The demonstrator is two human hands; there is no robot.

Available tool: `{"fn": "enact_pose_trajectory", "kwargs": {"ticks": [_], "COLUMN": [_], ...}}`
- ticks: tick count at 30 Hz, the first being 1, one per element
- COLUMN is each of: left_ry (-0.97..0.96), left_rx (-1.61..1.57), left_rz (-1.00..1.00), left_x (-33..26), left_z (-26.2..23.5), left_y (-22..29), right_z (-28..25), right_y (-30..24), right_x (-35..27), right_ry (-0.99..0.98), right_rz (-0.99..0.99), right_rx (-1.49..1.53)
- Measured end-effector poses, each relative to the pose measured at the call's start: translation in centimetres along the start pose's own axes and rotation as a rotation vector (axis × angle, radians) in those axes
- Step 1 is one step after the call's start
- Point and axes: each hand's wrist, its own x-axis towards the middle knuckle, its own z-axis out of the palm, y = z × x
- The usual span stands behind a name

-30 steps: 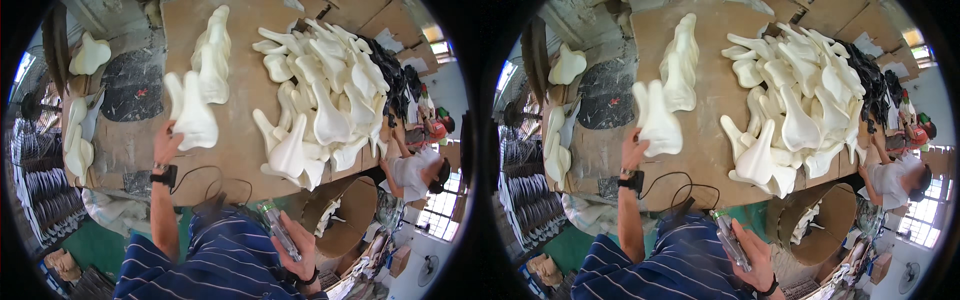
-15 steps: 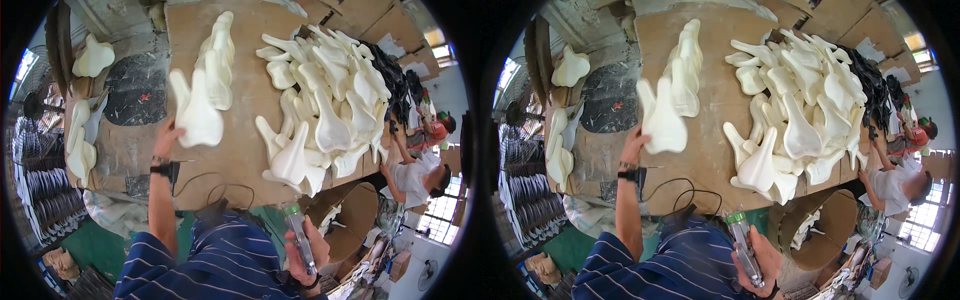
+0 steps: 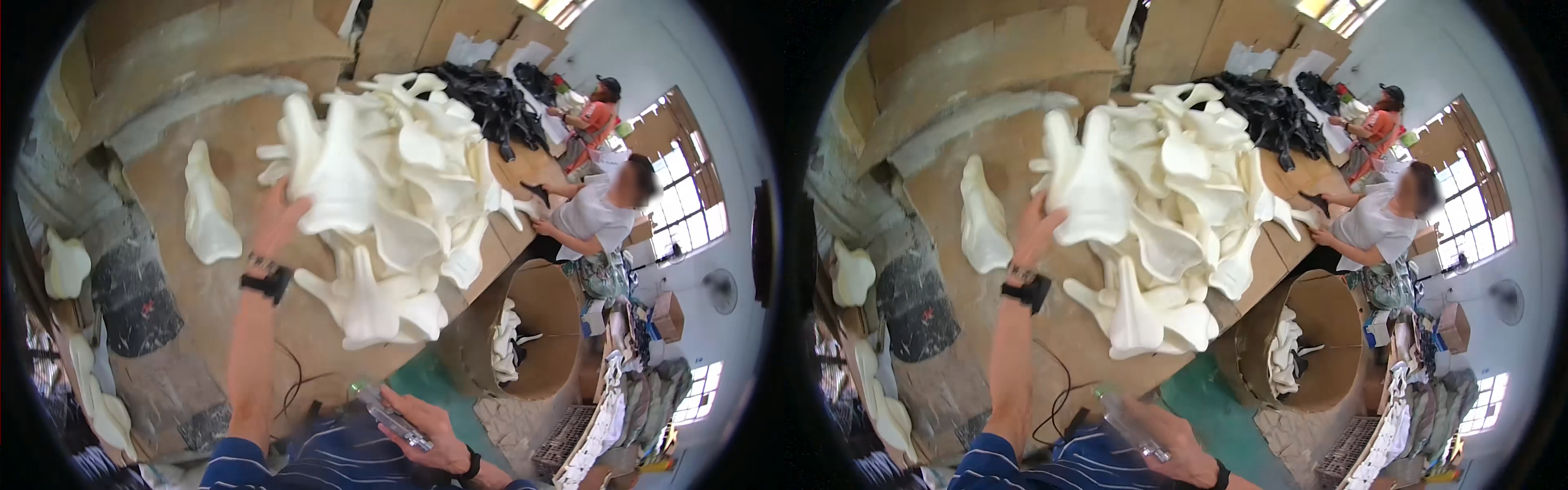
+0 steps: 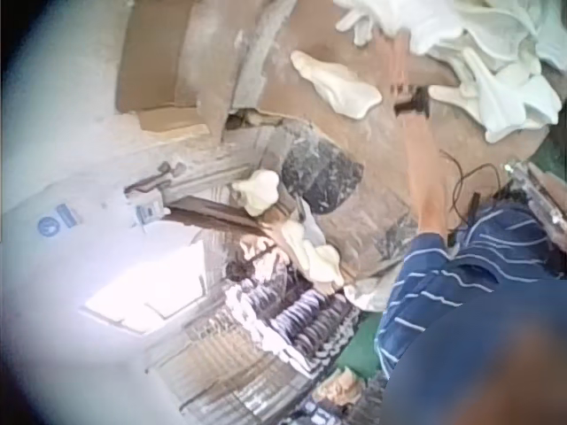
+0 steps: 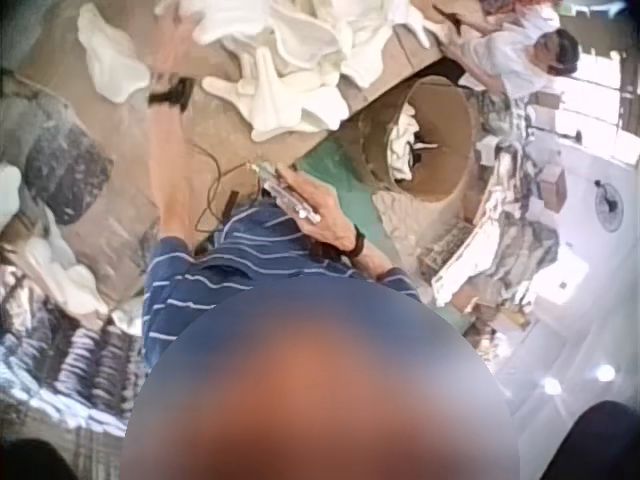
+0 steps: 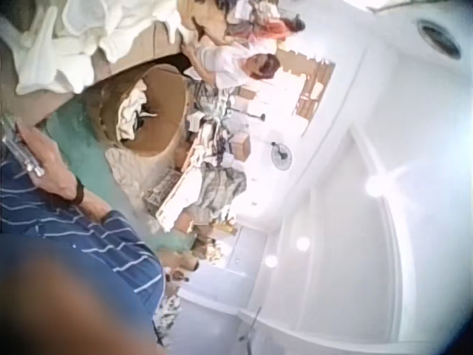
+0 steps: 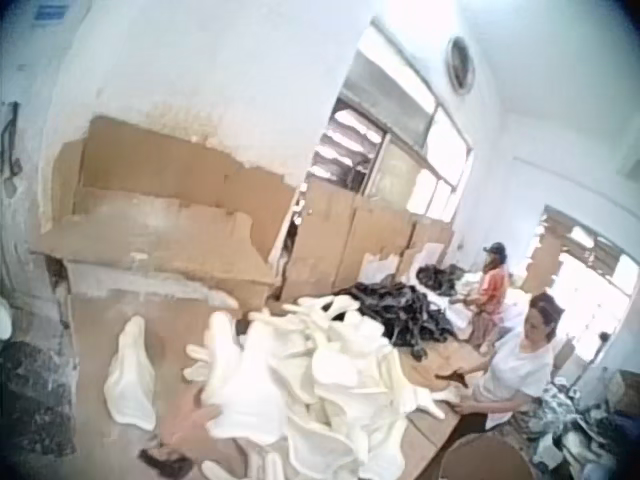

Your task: The person repeatedly picks up white shoe parts from a large sack and places them onto a wooden table. They use a handheld spray device to apply a substance to the parts while arranging them in a pile. The person continues this cycle of retrieving, spraying, and stacking the parts throughout the video.

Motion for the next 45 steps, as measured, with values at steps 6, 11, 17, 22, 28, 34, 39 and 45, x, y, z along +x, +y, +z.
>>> {"fn": "enact_pose_trajectory", "kwargs": {"ticks": [6, 11, 17, 22, 28, 34, 39, 45], "left_ry": [-0.353, -0.926, -0.579, 0.144, 0.573, 0.563, 0.531, 0.535], "left_rx": [0.105, 0.156, -0.060, 0.047, 0.259, 0.701, 0.790, 0.838], "left_rz": [0.208, 0.257, -0.130, -0.369, -0.442, -0.272, -0.137, -0.363], "left_x": [16.4, 11.7, -3.9, -16.8, -26.5, -18.9, -8.6, -5.8], "left_z": [17.5, 23.1, 8.8, -7.7, -20.6, -24.4, -25.4, -22.2], "left_y": [7.0, 8.4, 3.8, -3.8, -9.6, -14.6, -18.5, -15.2], "right_z": [-0.3, -1.5, -1.8, -1.6, 0.8, 1.9, 2.6, 3.1], "right_y": [-1.2, -0.6, -0.2, -1.8, -1.6, -2.7, -3.0, -3.5], "right_x": [0.3, -0.8, 0.3, 1.2, 2.1, 4.9, 4.9, 4.9], "right_ry": [0.082, 0.091, 0.058, -0.118, -0.254, -0.094, 0.081, -0.005], "right_rz": [-0.022, 0.112, -0.038, -0.003, 0.041, -0.072, -0.162, -0.029], "right_rx": [-0.013, -0.006, 0.014, -0.042, -0.021, -0.103, -0.405, -0.087]}}
